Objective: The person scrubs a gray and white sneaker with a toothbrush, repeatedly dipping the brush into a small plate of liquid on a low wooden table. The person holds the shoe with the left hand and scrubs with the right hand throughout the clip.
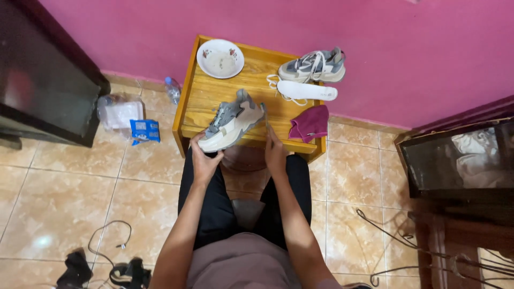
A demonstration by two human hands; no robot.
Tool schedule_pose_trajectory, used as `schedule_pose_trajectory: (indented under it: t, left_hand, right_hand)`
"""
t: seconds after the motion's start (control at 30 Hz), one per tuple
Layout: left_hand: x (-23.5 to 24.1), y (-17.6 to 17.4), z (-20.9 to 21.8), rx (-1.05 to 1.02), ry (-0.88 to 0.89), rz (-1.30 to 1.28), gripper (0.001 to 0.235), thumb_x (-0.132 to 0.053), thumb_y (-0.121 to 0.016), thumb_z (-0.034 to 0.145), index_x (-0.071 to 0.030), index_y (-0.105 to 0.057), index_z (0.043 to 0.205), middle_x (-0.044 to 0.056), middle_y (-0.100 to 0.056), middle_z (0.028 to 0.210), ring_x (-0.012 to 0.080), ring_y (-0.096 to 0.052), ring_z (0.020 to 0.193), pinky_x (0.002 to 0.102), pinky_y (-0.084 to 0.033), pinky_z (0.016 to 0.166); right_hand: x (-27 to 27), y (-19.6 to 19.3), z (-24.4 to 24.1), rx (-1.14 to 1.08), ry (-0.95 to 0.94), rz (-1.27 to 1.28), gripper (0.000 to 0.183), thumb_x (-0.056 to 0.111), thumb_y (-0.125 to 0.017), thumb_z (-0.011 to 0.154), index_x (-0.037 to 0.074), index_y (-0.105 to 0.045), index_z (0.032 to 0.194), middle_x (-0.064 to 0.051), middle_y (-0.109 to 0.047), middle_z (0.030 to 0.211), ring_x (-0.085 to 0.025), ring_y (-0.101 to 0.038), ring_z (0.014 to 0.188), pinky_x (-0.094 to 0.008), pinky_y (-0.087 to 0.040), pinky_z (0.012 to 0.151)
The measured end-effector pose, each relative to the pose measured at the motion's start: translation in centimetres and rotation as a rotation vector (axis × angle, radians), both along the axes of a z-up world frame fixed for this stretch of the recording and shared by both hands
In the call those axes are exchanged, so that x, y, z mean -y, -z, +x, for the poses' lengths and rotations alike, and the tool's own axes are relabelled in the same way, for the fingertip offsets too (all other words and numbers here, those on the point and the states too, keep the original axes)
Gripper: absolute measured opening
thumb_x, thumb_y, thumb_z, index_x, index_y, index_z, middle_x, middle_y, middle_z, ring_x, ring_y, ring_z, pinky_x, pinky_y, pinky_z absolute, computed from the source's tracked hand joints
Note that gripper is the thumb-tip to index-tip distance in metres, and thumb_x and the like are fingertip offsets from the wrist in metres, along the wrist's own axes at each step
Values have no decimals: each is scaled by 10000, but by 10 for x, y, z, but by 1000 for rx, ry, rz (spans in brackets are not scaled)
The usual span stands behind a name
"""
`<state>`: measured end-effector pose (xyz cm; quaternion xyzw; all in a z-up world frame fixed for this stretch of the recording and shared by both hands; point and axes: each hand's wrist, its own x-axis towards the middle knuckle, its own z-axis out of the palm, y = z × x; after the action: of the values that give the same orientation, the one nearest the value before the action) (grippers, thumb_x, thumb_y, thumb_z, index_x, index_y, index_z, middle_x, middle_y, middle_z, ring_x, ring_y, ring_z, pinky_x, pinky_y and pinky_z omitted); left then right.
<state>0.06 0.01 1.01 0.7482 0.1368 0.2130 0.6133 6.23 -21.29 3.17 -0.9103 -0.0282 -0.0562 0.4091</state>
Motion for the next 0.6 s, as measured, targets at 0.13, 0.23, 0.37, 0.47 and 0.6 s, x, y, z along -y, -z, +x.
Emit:
schedule_pose_trajectory:
  t: [0.13,0.23,0.37,0.47,0.6]
  left_hand:
    - [1,1,-2,-17,-14,-15,739,4,-779,703,-92,-396,1328,237,-504,1422,470,-453,1375,600,-312,1184]
    - [-1,8,2,-32,-56,22,772,-21,-809,677,-97,-411,1334,240,-525,1404,471,-475,1360,576,-335,1186]
    - [-1,-4,1,-43,-32,-2,764,-16,-806,683,-94,-416,1336,235,-525,1411,463,-467,1373,573,-328,1189]
    - [0,-7,-5,-56,-9,-38,747,-1,-789,701,-93,-406,1335,236,-510,1435,462,-436,1400,587,-297,1201]
    - [0,-15,-3,-74,-13,-62,746,12,-775,701,-97,-399,1336,234,-499,1444,460,-424,1409,599,-280,1205]
  right_hand:
    - [-10,-17,-33,4,-18,-27,447,124,-457,1095,86,-466,1540,-245,-623,1350,-343,-639,1208,-493,-523,1037]
    - [-32,-39,-87,-62,-125,23,480,32,-464,1053,44,-448,1533,-301,-631,1308,-413,-639,1180,-550,-552,980]
    - [-30,-32,-114,-44,-208,10,493,18,-489,1051,91,-464,1538,-238,-615,1367,-340,-671,1152,-475,-565,979]
    - [-29,-31,-114,2,-192,49,481,21,-495,1047,52,-470,1526,-256,-609,1368,-348,-658,1165,-473,-564,971]
    - [-42,-1,-131,-24,-304,19,522,29,-485,1046,163,-464,1549,-173,-716,1237,-274,-694,1118,-407,-568,986]
